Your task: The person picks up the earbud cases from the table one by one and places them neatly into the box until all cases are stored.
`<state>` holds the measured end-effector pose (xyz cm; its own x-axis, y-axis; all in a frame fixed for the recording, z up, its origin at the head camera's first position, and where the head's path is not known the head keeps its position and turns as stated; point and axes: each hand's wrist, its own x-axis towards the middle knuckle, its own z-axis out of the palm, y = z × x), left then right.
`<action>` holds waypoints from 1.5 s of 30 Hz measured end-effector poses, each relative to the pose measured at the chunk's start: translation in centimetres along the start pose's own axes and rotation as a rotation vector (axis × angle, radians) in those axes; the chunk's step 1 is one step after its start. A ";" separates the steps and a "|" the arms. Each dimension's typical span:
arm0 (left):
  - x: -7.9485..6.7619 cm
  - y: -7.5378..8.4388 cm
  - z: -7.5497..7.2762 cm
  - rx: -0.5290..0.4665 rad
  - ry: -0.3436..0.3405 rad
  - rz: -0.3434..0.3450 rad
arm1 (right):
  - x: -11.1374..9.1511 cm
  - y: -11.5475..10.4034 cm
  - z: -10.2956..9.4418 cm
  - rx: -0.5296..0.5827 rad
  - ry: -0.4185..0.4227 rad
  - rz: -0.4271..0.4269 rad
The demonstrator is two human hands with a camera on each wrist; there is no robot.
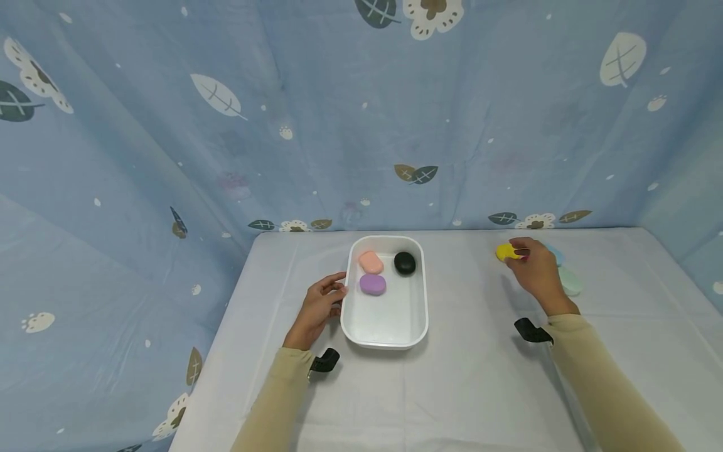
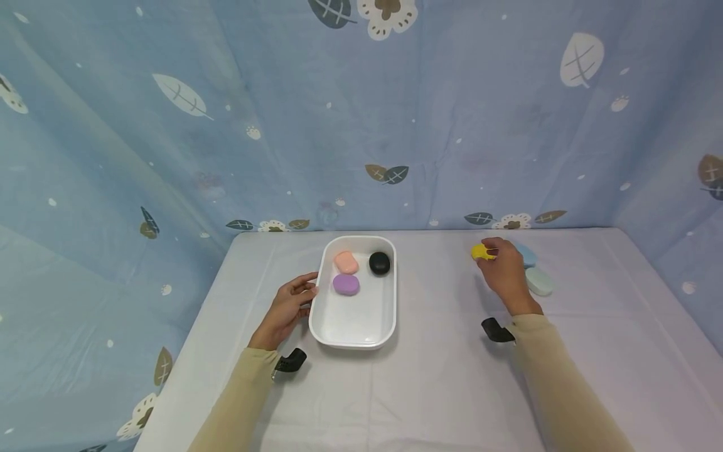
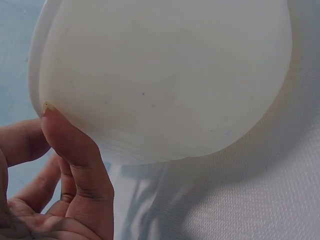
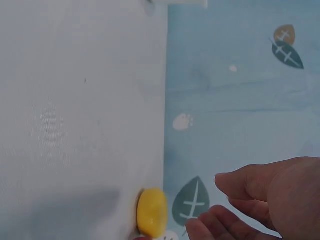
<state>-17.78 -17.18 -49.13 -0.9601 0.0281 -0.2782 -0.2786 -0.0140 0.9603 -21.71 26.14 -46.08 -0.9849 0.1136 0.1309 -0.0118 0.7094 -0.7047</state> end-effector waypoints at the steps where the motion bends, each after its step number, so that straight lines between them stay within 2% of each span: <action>1: 0.0 0.0 0.0 0.000 -0.001 0.000 | 0.1 0.1 0.0 -0.003 -0.003 0.009; 15: 0.0 0.0 0.0 0.006 -0.005 0.002 | 1.8 1.8 0.2 -0.059 -0.084 0.087; 23: 0.1 0.1 0.0 0.008 -0.011 0.005 | 2.7 2.0 0.5 -0.085 -0.139 0.118; 30: 0.2 0.2 0.1 0.000 -0.005 0.002 | 3.2 2.1 0.7 -0.144 -0.118 0.084; 38: 0.1 0.0 0.0 -0.001 -0.008 0.011 | 3.5 1.7 1.3 -0.177 -0.196 0.049; 45: 0.1 -0.2 -0.1 -0.002 -0.011 0.008 | 3.3 1.3 2.6 -0.196 -0.220 0.021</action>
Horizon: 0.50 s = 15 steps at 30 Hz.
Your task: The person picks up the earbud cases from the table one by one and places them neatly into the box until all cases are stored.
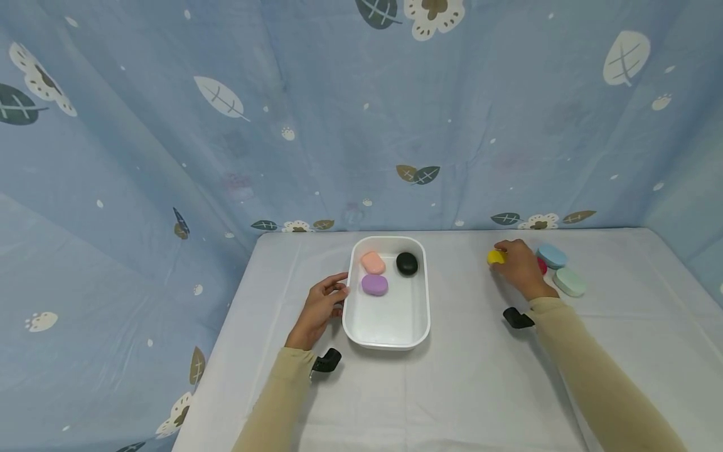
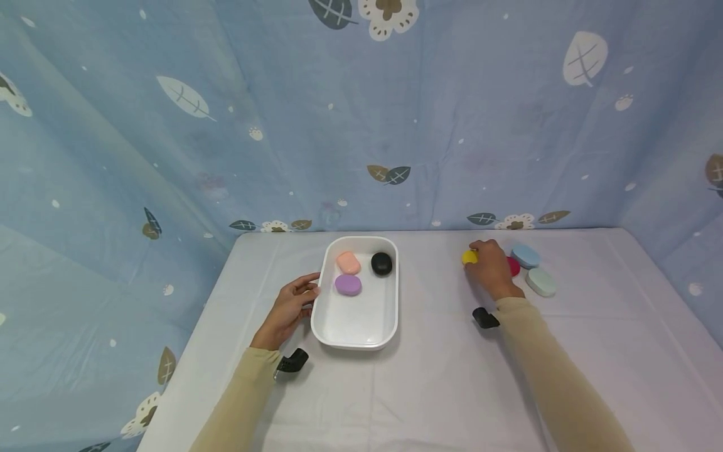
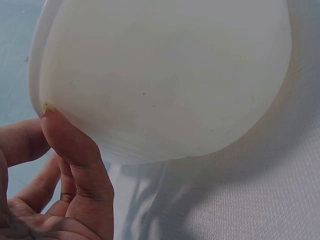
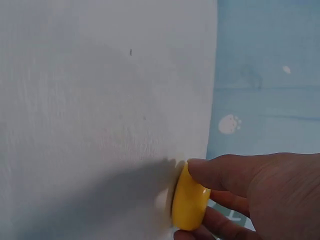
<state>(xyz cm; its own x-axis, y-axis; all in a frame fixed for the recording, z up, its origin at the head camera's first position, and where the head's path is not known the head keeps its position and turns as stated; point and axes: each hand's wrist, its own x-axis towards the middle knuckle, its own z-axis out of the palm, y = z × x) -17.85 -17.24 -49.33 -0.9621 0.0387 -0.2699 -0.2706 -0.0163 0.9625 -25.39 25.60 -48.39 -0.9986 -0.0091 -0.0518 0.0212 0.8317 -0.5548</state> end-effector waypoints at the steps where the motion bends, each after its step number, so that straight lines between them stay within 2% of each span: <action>1: 0.0 0.0 0.0 0.000 -0.001 0.001 | 0.0 -0.1 0.1 0.002 -0.009 0.008; 8: -0.1 0.0 0.0 0.006 0.006 0.000 | -0.4 -1.1 0.6 0.031 -0.033 0.041; 15: 0.0 0.1 0.1 0.003 0.009 -0.008 | -1.5 -3.5 0.8 0.055 -0.001 -0.043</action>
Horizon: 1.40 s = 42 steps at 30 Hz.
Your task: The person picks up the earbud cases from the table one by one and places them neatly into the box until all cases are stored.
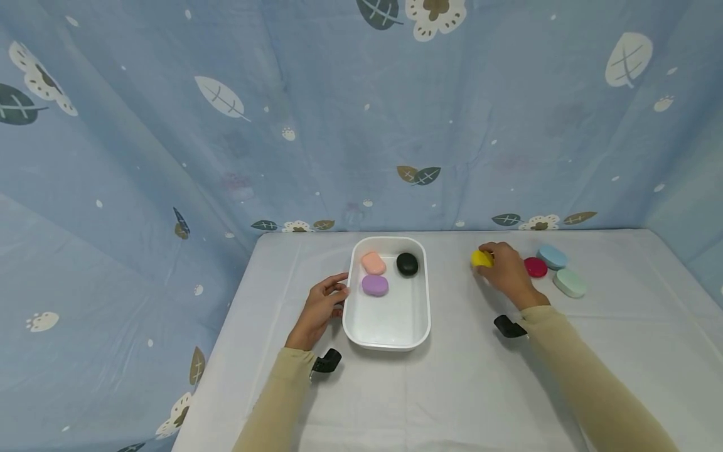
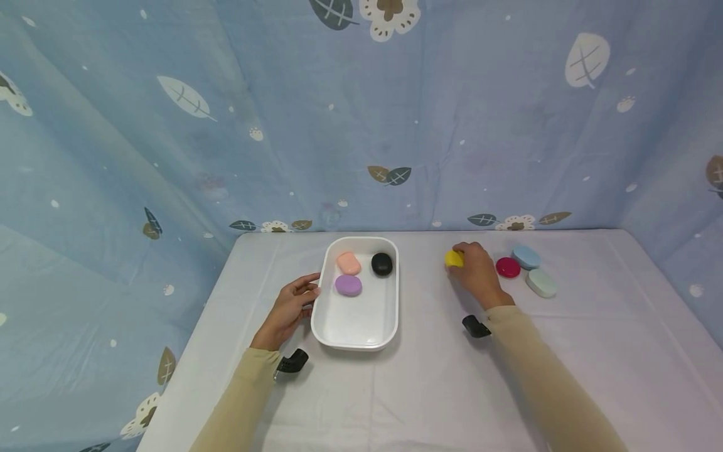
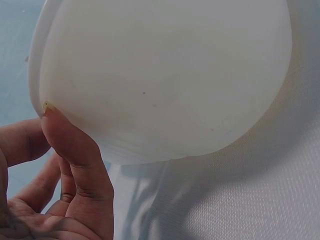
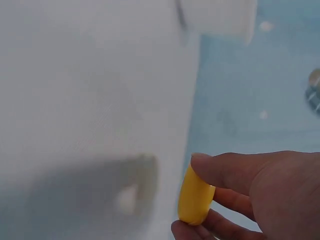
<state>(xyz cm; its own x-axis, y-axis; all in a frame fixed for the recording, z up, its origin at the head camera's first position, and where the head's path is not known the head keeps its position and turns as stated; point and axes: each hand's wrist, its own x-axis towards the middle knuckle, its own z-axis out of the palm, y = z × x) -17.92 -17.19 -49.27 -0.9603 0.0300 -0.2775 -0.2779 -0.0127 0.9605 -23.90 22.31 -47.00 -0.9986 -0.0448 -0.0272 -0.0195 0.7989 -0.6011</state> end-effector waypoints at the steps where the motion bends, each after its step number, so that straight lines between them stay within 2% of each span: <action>1: 0.0 0.0 0.0 0.002 0.000 0.002 | -0.2 -0.5 0.0 0.007 0.008 -0.019; 12: -0.3 0.2 0.1 -0.039 -0.008 0.003 | -1.8 -6.1 0.4 0.020 0.042 -0.203; 22: -0.3 0.2 0.2 -0.028 0.013 -0.007 | -2.2 -9.5 1.1 0.043 0.024 -0.325; 31: -0.2 0.3 0.2 -0.015 0.019 -0.001 | -2.4 -12.3 1.9 0.040 -0.040 -0.329; 42: -0.2 0.1 0.1 -0.025 0.002 0.008 | -2.0 -13.8 3.3 0.034 -0.150 -0.322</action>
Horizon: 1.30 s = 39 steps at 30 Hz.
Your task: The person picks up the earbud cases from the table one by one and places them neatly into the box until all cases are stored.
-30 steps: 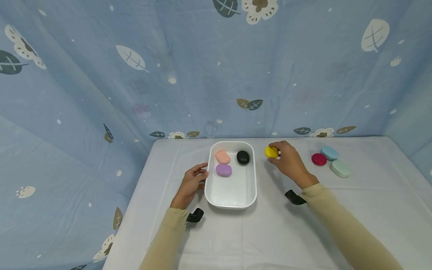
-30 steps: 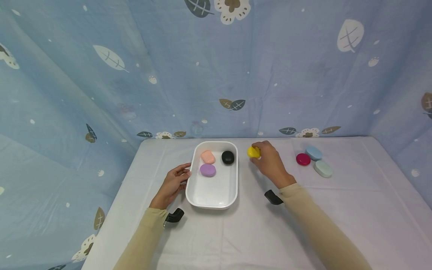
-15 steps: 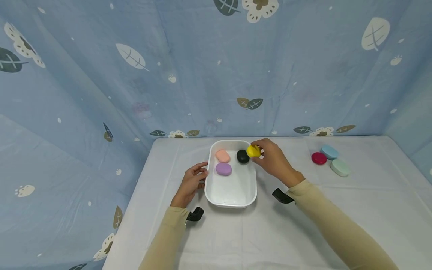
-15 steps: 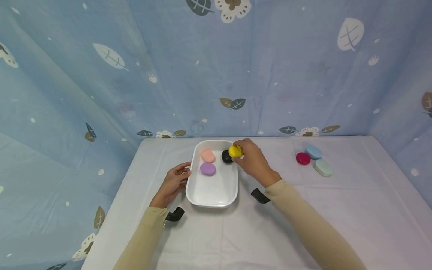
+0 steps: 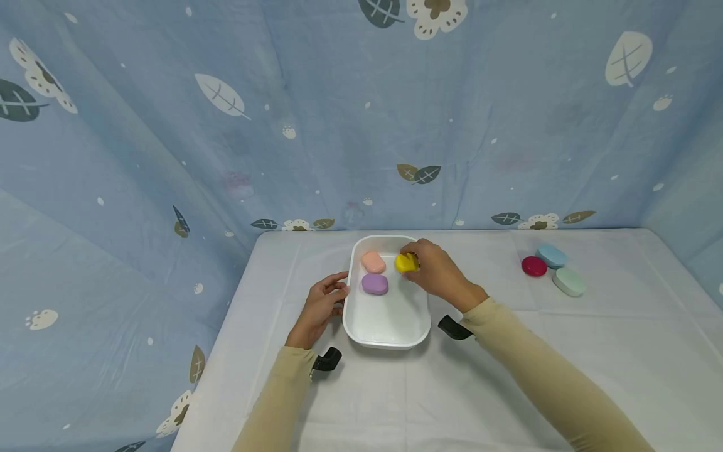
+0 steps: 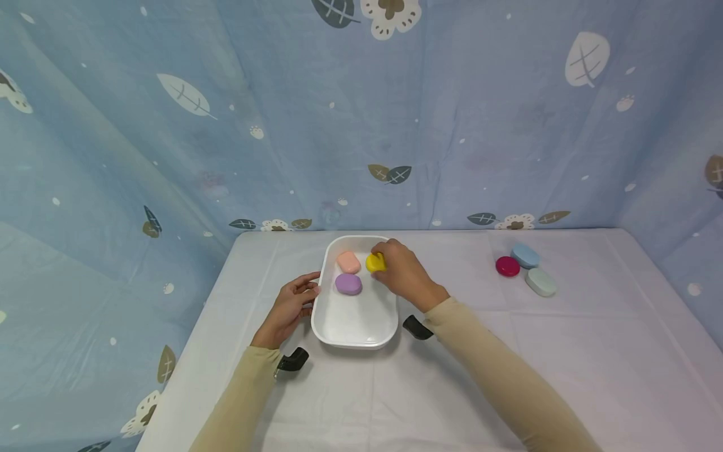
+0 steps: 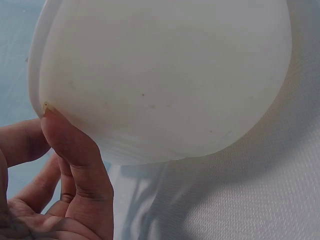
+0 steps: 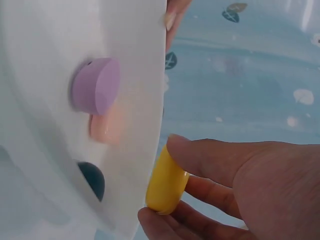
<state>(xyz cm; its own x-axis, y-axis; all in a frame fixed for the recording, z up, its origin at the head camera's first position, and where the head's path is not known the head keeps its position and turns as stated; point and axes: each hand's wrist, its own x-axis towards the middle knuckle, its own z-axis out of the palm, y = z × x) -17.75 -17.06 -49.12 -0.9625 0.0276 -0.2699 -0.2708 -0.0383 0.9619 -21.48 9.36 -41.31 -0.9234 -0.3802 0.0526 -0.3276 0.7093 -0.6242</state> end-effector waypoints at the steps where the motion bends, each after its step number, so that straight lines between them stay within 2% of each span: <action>1: 0.0 0.0 0.0 0.000 -0.001 -0.001 | 0.1 -0.1 0.1 -0.005 -0.007 -0.003; 17: 0.0 -0.3 -0.1 -0.005 0.006 -0.014 | 1.0 0.0 1.9 -0.058 -0.071 -0.006; 25: -0.1 -0.3 -0.1 -0.005 0.000 -0.003 | 1.0 -0.2 2.2 -0.063 -0.089 0.032; 39: 0.1 -0.1 -0.1 -0.016 -0.001 -0.008 | 1.1 0.2 2.3 -0.065 -0.089 0.007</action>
<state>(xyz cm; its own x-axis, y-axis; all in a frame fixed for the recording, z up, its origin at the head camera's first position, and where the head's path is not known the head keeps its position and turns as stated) -17.77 -17.14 -49.27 -0.9602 0.0293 -0.2777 -0.2789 -0.0543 0.9588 -22.10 7.72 -43.17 -0.9051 -0.4245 -0.0228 -0.3364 0.7478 -0.5723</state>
